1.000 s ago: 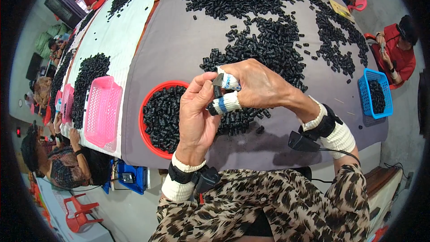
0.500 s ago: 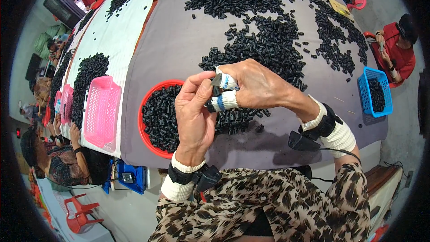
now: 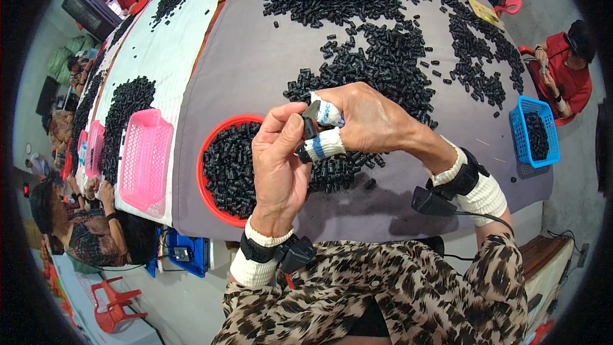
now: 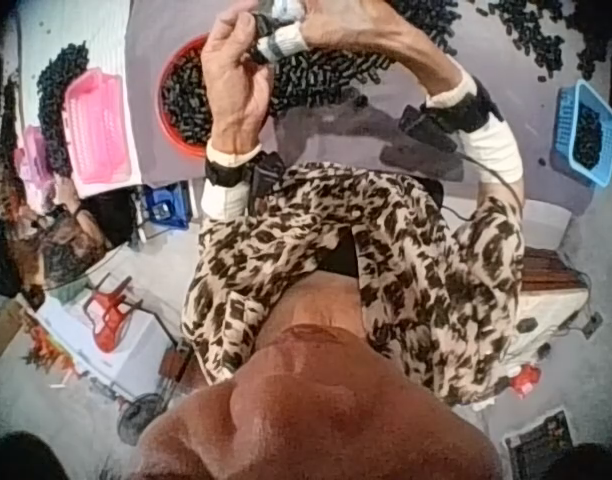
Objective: The recorder is shown picking up small black shoe components and assembling them into a bundle.
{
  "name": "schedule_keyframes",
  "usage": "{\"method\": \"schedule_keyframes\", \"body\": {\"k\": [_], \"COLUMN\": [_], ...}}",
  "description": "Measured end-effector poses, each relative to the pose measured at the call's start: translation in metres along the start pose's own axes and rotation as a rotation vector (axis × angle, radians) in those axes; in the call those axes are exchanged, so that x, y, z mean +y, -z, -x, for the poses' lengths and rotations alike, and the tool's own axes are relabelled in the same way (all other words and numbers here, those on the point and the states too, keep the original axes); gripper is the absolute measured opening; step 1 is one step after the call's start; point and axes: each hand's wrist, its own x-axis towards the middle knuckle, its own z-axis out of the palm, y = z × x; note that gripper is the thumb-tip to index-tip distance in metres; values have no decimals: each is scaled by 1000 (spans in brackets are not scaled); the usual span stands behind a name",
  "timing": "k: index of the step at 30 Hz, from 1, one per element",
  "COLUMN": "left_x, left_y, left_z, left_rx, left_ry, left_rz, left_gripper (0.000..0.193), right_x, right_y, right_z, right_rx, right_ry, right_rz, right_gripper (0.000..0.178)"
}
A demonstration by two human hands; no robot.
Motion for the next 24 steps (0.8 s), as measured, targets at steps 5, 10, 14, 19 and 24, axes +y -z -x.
{"method": "schedule_keyframes", "body": {"k": [5, 10, 14, 19, 24], "left_x": [-2, -1, 0, 7, 7], "left_y": [2, 5, -7, -3, 4], "left_z": [0, -1, 1, 3, 4], "left_rx": [10, 2, 83, 36, 163], "left_ry": [-21, -26, 7, 55, 21], "left_rz": [-6, -24, -14, -35, -223], "left_gripper": [17, 17, 15, 19, 23], "right_x": [4, 1, 0, 0, 10], "right_y": [-1, -1, -2, -9, -13], "right_z": [-1, -2, 1, -1, -3], "right_rx": [-25, -25, -40, 79, 53], "right_ry": [-20, 18, 35, 48, 61], "right_rz": [45, 57, 50, -1, -83], "right_gripper": [33, 35, 33, 32, 25]}}
